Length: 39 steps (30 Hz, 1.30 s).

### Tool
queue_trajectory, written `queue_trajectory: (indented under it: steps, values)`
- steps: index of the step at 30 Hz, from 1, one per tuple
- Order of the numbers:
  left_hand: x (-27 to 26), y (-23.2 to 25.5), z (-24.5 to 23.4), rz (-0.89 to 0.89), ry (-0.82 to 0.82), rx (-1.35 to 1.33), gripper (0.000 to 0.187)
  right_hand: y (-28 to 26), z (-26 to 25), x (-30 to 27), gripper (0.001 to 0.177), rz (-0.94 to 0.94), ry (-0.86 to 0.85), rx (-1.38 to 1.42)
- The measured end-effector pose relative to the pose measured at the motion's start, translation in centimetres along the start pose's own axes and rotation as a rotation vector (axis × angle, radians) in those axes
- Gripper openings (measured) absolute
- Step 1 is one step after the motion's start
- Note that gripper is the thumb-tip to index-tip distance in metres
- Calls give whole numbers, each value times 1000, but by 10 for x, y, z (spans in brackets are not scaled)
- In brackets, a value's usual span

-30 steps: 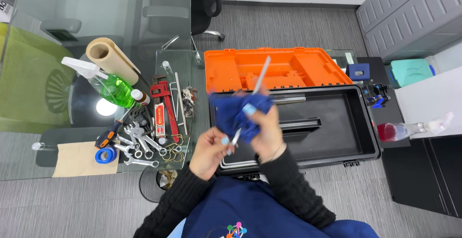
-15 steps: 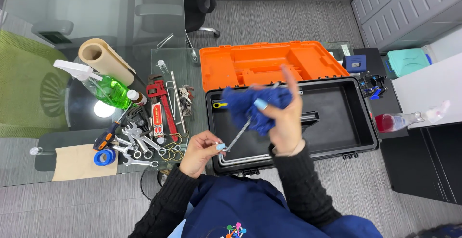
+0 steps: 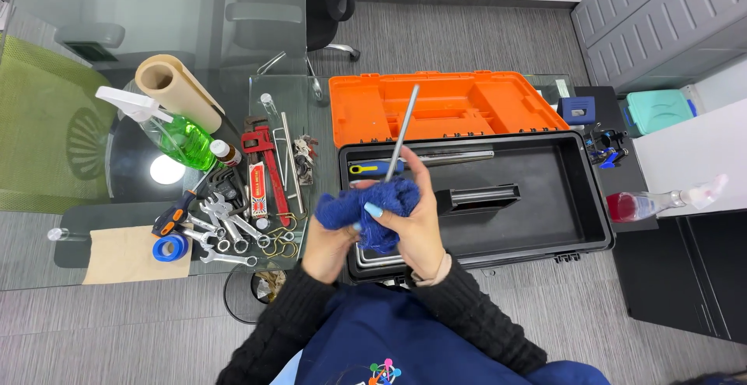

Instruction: The recorder is cleaning various tools from a toolbox with a blue cloth and organizing them.

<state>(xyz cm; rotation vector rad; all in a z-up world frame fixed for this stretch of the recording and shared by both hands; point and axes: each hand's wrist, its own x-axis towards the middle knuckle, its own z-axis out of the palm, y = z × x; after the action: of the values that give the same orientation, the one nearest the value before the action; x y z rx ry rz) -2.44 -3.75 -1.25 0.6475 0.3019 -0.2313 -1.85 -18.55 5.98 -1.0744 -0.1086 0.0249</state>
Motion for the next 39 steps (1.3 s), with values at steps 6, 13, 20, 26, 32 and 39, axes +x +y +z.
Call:
queue_trajectory:
  steps: [6, 13, 20, 26, 32, 39]
  values:
    - [-4, 69, -9, 809, 5, 1235, 37, -12, -25, 12, 109, -43, -96, -482]
    - [-9, 115, 63, 1538, -349, 1992, 39, -45, 0, 10, 111, 143, -281, -801]
    - [16, 113, 23, 1170, -671, 1816, 19, -73, -28, 13, 105, 55, -393, -775]
    - [5, 52, 19, 876, -326, 1446, 14, -50, -50, 13, 89, -193, -122, -383]
    - [0, 26, 26, 592, -95, 1232, 18, -22, -64, 12, 65, -293, 106, -75]
    - [6, 63, 16, 514, 56, 820, 22, -57, -105, 12, 43, -397, 295, -594]
